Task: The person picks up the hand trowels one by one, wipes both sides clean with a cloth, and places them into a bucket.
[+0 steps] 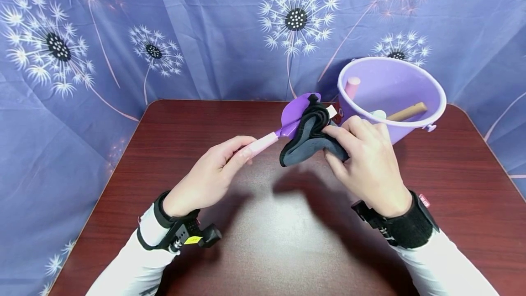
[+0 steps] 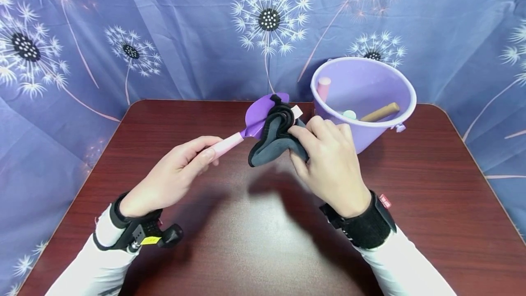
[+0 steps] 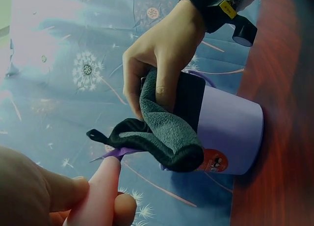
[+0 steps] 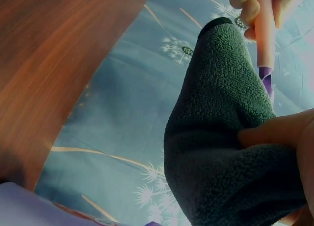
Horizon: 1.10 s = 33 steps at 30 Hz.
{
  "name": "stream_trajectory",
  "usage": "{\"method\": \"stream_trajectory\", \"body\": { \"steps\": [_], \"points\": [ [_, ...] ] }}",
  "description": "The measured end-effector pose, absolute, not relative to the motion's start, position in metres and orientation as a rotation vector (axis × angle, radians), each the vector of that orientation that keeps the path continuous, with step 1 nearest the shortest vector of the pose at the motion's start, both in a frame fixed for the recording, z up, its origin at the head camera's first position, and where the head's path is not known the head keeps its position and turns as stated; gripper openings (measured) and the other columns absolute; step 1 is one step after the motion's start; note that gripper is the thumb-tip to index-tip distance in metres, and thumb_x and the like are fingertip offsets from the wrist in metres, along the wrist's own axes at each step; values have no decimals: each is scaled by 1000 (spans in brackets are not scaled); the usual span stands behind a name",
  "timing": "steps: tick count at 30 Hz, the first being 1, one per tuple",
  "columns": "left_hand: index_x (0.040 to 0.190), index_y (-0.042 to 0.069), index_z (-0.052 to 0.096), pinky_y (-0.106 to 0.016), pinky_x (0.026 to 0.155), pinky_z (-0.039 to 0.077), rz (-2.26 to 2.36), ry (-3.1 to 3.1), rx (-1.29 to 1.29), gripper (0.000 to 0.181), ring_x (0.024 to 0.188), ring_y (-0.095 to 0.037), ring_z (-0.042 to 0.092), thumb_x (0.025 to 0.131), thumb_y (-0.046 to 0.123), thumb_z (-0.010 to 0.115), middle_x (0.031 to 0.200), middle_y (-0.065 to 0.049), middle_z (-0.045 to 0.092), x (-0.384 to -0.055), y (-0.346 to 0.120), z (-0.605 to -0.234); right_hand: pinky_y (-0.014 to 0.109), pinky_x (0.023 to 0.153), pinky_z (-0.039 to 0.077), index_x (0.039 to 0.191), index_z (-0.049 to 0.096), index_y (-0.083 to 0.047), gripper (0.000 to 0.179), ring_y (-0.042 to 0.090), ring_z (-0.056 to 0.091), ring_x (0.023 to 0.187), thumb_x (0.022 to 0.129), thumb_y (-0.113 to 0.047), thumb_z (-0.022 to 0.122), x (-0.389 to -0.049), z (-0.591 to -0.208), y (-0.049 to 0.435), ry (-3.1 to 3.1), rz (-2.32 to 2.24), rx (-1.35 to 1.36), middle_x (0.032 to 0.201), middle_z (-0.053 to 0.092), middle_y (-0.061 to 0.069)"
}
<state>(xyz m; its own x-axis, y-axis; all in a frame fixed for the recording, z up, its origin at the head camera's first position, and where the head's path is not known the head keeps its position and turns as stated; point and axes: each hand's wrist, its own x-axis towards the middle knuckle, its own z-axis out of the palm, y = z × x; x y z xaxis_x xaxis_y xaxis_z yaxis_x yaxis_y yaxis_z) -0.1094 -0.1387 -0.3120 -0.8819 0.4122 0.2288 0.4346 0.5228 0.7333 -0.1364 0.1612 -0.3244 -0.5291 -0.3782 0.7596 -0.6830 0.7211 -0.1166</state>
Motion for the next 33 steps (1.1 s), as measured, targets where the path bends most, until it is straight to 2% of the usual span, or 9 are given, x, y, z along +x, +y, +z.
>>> {"method": "stream_trajectory", "body": {
  "steps": [9,19,26,33],
  "points": [
    [115,23,61,-33,77,41,-1372,-2711,-718,22,83,-12,52,107,34,45,89,7,58,-110,-135,-315,49,65,30,106,71,-6,24,30,48,71,89,-19,62,-133,-325,153,-2101,452,903,82,52,7],
    [115,18,62,-30,57,39,-1572,-2710,-643,21,68,-19,52,108,27,44,87,2,58,-110,-138,-312,51,63,30,104,70,-6,19,35,45,69,92,-16,60,-131,-321,145,-1997,368,966,83,52,9],
    [105,15,62,-28,57,36,-1729,-2677,-622,24,61,-22,44,108,28,43,77,-9,52,-111,-141,-308,51,62,29,104,70,-5,17,36,44,68,92,-13,60,-131,-318,143,-1945,349,983,83,51,10],
    [101,15,61,-29,57,35,-1766,-2678,-626,27,60,-23,42,108,32,42,75,-10,50,-113,-145,-309,52,63,29,104,71,-7,17,36,43,69,92,-13,61,-133,-316,145,-1926,355,978,83,51,11]
  ]
}}
